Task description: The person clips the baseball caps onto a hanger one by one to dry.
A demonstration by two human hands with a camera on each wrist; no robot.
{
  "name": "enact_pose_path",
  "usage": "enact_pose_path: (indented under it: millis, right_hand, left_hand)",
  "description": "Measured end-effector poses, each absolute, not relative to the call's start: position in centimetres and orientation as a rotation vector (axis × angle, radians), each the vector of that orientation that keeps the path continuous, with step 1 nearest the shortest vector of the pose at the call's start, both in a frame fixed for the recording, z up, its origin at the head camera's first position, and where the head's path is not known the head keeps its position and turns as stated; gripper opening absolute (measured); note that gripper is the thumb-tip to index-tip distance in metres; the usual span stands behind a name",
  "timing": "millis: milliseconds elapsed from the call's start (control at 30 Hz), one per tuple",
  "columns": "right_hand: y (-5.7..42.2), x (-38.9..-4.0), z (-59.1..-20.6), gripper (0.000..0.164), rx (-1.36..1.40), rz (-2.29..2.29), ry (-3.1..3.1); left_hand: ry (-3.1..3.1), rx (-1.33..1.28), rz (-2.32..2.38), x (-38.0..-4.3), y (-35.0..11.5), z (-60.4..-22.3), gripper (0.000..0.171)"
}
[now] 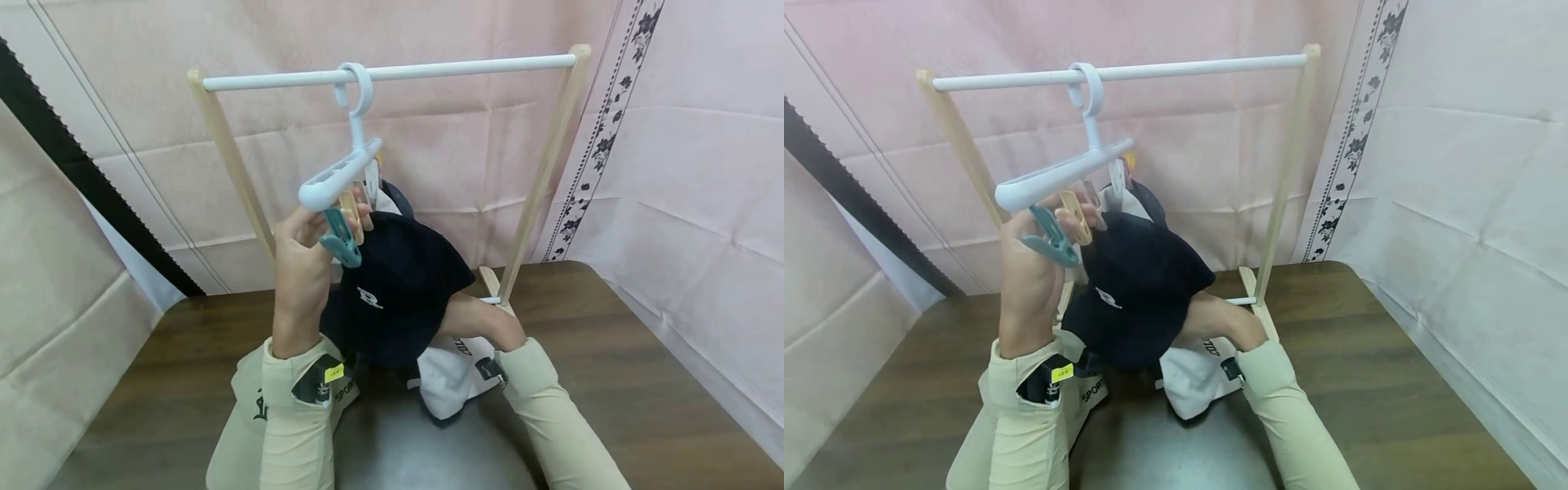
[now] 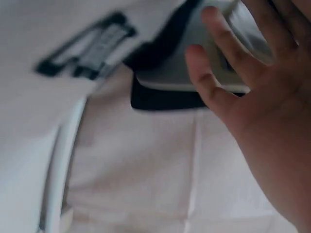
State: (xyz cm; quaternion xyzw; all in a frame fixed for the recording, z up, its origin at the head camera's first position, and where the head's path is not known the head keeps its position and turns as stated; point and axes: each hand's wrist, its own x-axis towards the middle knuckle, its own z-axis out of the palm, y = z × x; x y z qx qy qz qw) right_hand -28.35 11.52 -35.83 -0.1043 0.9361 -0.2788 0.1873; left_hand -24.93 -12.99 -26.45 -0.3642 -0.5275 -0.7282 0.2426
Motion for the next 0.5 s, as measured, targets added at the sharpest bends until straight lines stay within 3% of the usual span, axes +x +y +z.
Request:
enact_pose_path:
  millis: [100, 267, 400, 500]
  right_hand:
    - [13.2, -28.6, -35.7, 0.072, -0.597, -0.889, 2.675]
    - [15.8, -28.7, -34.8, 0.04, -1.029, -0.894, 2.662]
    - [17.5, -28.3, -33.6, 0.028, -1.198, -0.901, 2.596]
    - [18.5, -27.8, -32.8, 0.031, -1.154, -0.967, 2.566]
  left_hand:
    - [-1.429, -0.981, -1.989, -24.8, -12.9, -26.6, 0.037]
    - [-1.398, -0.991, -2.034, -24.7, -12.9, -26.6, 0.038]
    - [-1.393, -1.009, -2.051, -24.7, -12.9, -26.6, 0.039]
    - [-1.413, -1.016, -2.027, -24.7, -12.8, -26.5, 0.04]
